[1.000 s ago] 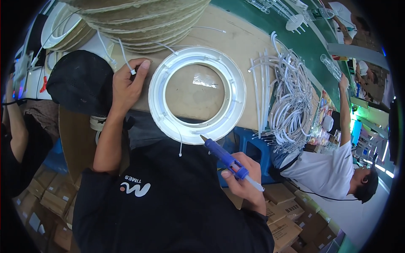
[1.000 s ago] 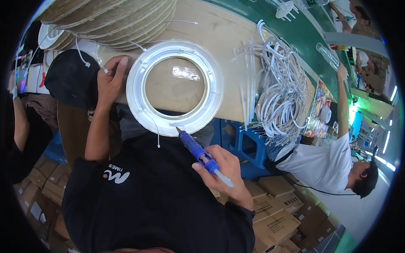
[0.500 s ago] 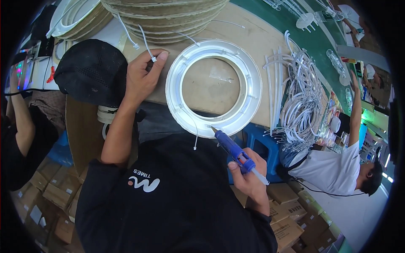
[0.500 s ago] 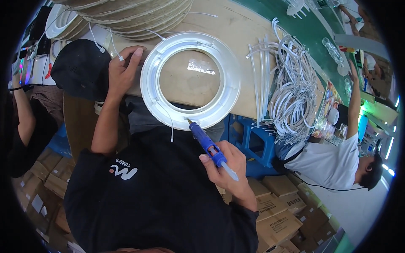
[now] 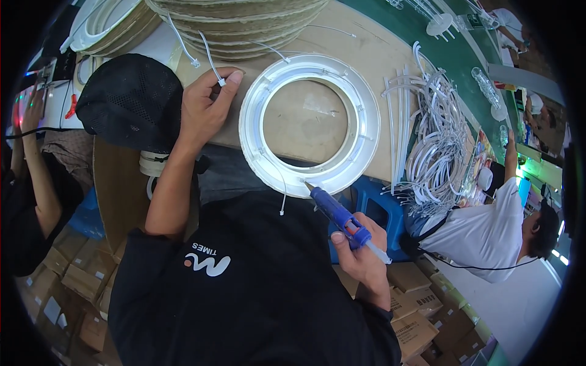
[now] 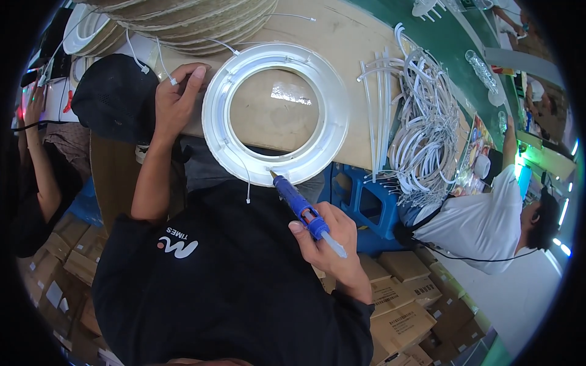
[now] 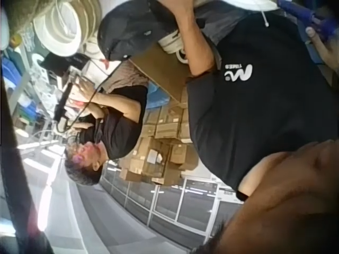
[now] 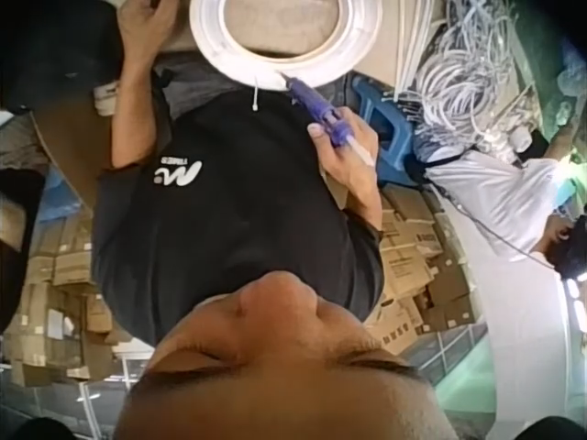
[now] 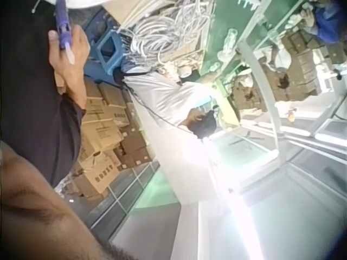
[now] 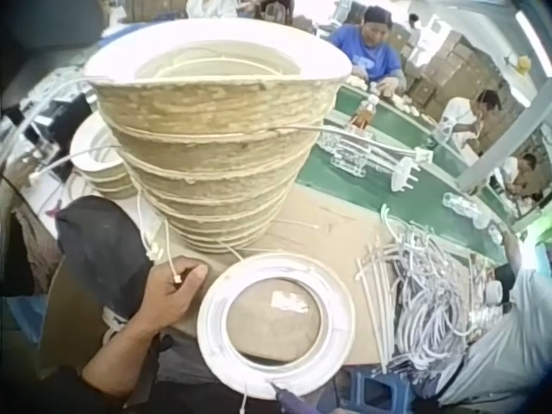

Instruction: Assembling lamp components by applying hot glue to circular frames and attaching electrical wires.

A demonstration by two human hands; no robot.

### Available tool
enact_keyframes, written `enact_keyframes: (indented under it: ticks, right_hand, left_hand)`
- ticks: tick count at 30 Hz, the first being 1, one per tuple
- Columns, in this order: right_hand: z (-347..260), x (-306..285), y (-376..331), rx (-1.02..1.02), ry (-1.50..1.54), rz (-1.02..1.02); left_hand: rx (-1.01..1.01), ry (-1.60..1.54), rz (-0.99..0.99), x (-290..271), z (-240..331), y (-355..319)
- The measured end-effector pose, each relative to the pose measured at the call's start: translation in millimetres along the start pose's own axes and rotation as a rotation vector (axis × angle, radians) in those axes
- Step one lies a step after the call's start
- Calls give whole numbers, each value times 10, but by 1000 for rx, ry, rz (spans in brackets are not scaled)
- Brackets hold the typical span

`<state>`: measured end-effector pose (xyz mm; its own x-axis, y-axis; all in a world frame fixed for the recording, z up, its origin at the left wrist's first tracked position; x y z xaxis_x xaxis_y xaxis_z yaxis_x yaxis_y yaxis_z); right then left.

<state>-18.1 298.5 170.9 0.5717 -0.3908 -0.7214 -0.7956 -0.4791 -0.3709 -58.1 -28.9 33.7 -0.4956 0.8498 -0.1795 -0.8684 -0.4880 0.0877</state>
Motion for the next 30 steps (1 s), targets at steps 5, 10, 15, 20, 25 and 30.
enact_keyframes:
  ticks: [5, 10, 15, 20, 25, 30]
  right_hand:
    - [-13, 2, -3, -36, 5, -9]
    - [-14, -10, 8, -38, 6, 5]
    - [-8, -24, 7, -18, 9, 6]
    - [6, -8, 0, 8, 3, -17]
    - [-27, -27, 41, -23, 46, -65]
    - [234, -12, 92, 84, 492, -64]
  left_hand:
    - [14, -14, 16, 7, 11, -1]
    - [14, -19, 22, 8, 10, 4]
    - [1, 14, 12, 1, 7, 10]
    - [2, 28, 5, -11, 3, -1]
    - [-6, 18, 10, 6, 2, -25]
    - [-23, -10, 9, -62, -30, -38]
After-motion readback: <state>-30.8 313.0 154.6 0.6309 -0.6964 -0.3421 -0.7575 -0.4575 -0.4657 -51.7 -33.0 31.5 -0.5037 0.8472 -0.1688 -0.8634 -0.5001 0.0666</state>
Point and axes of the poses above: each hand's wrist, its own y-axis towards the middle knuckle, its own x-axis out of the palm, z = x × y, the point moved 7 cm from there along y, towards the middle knuckle
